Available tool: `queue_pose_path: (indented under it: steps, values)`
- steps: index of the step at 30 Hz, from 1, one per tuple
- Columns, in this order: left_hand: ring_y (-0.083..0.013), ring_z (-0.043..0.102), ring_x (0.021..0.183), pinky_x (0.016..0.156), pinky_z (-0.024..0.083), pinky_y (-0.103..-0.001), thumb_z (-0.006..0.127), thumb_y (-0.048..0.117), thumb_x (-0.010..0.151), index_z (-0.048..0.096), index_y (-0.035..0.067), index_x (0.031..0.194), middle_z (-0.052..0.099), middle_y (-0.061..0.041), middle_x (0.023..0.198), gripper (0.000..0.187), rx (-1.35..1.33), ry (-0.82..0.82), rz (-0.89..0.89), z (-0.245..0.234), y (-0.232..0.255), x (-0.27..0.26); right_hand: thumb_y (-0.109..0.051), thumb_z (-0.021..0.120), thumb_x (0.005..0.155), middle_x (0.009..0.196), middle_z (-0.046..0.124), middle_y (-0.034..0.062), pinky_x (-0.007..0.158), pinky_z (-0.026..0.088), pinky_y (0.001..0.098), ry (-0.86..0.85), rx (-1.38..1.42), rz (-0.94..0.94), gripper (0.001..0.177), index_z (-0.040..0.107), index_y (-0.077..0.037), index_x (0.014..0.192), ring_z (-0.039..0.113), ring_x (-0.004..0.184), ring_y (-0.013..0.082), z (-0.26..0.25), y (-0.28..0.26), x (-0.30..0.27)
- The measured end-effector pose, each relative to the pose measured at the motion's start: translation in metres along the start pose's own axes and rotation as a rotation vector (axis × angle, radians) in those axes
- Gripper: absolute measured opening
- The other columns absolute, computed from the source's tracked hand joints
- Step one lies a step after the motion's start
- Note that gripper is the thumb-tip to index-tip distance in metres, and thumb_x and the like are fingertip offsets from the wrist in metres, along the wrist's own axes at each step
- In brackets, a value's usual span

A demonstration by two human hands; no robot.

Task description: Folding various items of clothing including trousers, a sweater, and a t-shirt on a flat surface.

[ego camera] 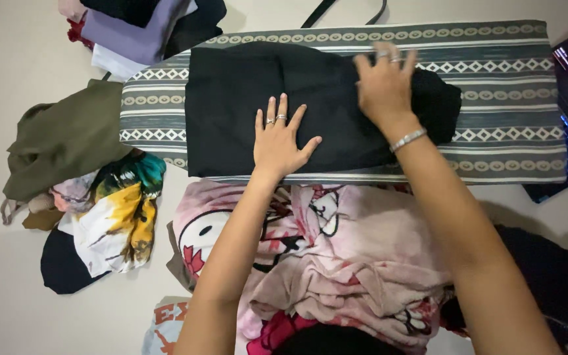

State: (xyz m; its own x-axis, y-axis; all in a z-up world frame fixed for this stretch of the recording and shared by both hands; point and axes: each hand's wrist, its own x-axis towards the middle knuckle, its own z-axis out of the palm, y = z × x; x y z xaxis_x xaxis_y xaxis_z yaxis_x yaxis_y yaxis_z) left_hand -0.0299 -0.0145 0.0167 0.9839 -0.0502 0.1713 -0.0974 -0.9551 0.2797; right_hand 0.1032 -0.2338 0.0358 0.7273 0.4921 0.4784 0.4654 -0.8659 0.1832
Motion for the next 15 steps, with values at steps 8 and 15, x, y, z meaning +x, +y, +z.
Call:
queue_pose_path:
  steps: [8, 15]
  values:
    - [-0.0385, 0.023, 0.154, 0.124, 0.015, -0.058, 0.063, 0.066, 0.088, 0.052, 0.022, 0.151, 0.031, -0.021, 0.165, 0.077, -0.045, 0.009, -0.013, -0.003, 0.002, 0.000, -0.036, 0.072, 0.096, 0.147, 0.054, 0.0189, 0.120, 0.027, 0.0579, -0.194, 0.606, -0.069, 0.042, 0.066, -0.014, 0.132, 0.042, 0.143, 0.0386, -0.023, -0.049, -0.038]
    - [-0.0415, 0.026, 0.150, 0.120, 0.016, -0.058, 0.063, 0.064, 0.087, 0.050, 0.011, 0.152, 0.031, -0.027, 0.160, 0.085, -0.098, 0.085, 0.007, 0.002, -0.001, -0.001, -0.051, 0.060, 0.097, 0.159, 0.042, 0.0208, 0.119, 0.018, 0.0634, -0.331, 0.530, -0.049, 0.062, 0.056, -0.017, 0.149, 0.033, 0.148, 0.0419, -0.019, -0.051, -0.040]
